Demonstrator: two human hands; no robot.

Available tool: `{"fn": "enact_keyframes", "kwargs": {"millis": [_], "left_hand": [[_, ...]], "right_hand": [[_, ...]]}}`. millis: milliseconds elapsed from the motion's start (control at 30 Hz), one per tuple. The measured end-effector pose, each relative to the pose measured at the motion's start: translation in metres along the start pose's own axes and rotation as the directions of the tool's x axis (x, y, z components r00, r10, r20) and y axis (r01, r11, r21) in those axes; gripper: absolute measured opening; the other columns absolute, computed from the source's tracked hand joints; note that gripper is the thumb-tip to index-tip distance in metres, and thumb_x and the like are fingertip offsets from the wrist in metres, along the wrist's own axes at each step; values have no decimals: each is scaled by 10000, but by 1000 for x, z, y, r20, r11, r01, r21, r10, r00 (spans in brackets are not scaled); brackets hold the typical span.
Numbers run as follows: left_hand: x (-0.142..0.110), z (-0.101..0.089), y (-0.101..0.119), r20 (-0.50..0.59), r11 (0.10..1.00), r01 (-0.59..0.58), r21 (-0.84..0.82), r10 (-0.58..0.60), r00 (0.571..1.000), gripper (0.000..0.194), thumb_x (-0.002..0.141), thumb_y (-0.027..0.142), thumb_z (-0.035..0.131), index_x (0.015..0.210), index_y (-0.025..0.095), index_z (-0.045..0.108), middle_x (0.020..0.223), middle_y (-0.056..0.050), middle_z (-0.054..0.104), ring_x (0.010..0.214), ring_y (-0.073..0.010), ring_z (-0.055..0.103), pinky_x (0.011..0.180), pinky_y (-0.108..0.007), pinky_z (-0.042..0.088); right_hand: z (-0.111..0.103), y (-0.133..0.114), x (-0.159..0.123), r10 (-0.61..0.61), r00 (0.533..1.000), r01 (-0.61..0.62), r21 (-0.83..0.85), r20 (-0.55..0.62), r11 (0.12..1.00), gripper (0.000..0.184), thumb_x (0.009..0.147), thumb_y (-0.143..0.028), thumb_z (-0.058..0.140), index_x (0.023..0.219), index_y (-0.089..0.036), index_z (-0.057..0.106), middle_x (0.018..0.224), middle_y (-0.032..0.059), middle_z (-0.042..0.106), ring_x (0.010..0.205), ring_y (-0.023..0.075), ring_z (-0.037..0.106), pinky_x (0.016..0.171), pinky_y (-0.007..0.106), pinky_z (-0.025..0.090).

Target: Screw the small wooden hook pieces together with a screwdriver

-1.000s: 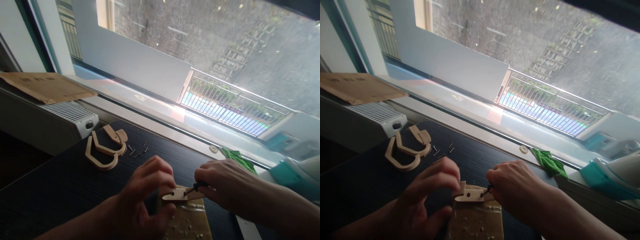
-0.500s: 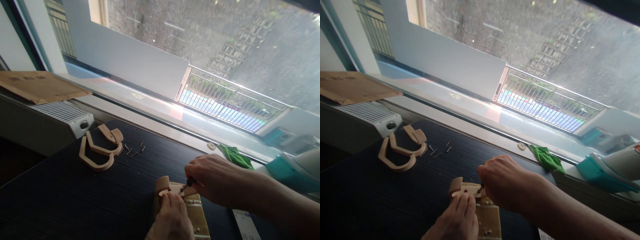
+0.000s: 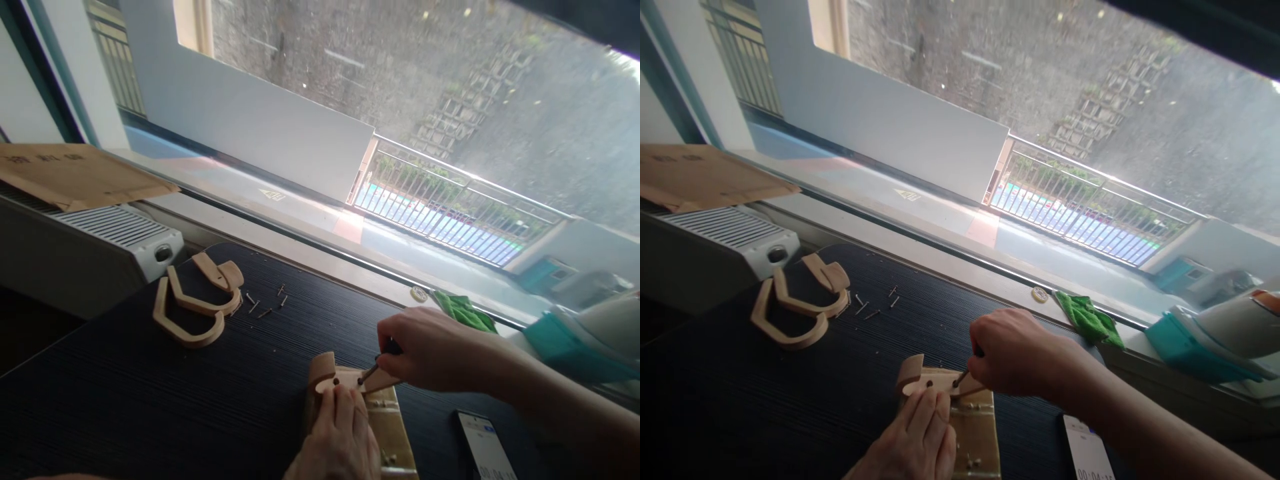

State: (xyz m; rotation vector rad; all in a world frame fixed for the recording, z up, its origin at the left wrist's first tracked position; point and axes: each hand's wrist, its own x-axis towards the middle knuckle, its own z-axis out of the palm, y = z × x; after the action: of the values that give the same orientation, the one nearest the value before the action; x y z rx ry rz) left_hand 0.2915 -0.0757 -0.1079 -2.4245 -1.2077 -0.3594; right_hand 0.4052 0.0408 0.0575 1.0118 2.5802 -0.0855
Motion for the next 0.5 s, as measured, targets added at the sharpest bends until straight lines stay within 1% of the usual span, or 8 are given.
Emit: {"fn": "enact_keyframes", "kwargs": {"millis": [67,133,200,233,300,400,467,500], "left_hand": [[-4,5,1,-58,1000,13,28,-11,998,212,888,141,519,1081,70,570,1096,-156,656,972,-275,611,842,-413,446],[-6,12,2,-132,997,44,68,-35,991,199,899,168,511,1063,85,585,1083,-140,662,938,-265,618,829,-401,441],[-6,15,3,-180,993,69,96,-51,982,196,911,184,489,1047,92,596,1058,-122,669,909,-258,620,817,-396,437],[-6,14,3,-188,992,75,104,-55,981,197,914,185,480,1040,93,600,1044,-114,673,902,-258,619,812,-398,437],[-3,10,1,-159,992,72,105,-55,986,205,916,180,469,1048,93,599,1038,-105,671,900,-258,612,803,-403,437],[1,4,-1,-83,994,49,99,-40,996,228,917,180,465,1086,95,592,1061,-111,659,894,-257,603,784,-410,438],[2,5,0,-68,994,43,105,-36,997,235,914,181,471,1097,94,591,1075,-119,655,898,-261,598,780,-420,436],[2,6,1,-75,993,48,110,-40,996,232,910,176,478,1093,94,594,1076,-121,657,907,-265,596,785,-426,433]], "right_hand": [[-4,-9,-4,-53,998,51,-102,-16,993,132,793,-243,542,748,-209,661,625,4,625,548,125,501,499,252,247],[-8,-19,-7,-144,990,143,-192,5,971,127,796,-170,546,736,-195,656,665,10,618,523,110,458,472,255,216],[-12,-26,-8,-237,971,240,-265,43,934,160,798,-114,548,694,-183,647,695,18,604,514,106,414,452,261,201],[-12,-28,-8,-271,960,278,-290,63,916,175,796,-93,548,674,-177,642,700,22,597,513,108,399,448,265,199],[-10,-28,-6,-319,944,330,-295,87,896,179,782,-67,549,665,-170,638,699,25,588,523,114,394,451,271,207],[-4,-25,-4,-333,942,334,-229,45,914,169,758,-45,543,681,-166,633,713,23,594,554,118,424,476,263,239],[0,-23,-2,-273,962,271,-179,13,946,172,756,-51,529,676,-165,630,707,23,604,558,116,447,489,256,251],[1,-23,-1,-211,977,211,-161,16,964,170,761,-69,526,666,-163,631,690,26,610,551,115,461,487,255,250]]}}
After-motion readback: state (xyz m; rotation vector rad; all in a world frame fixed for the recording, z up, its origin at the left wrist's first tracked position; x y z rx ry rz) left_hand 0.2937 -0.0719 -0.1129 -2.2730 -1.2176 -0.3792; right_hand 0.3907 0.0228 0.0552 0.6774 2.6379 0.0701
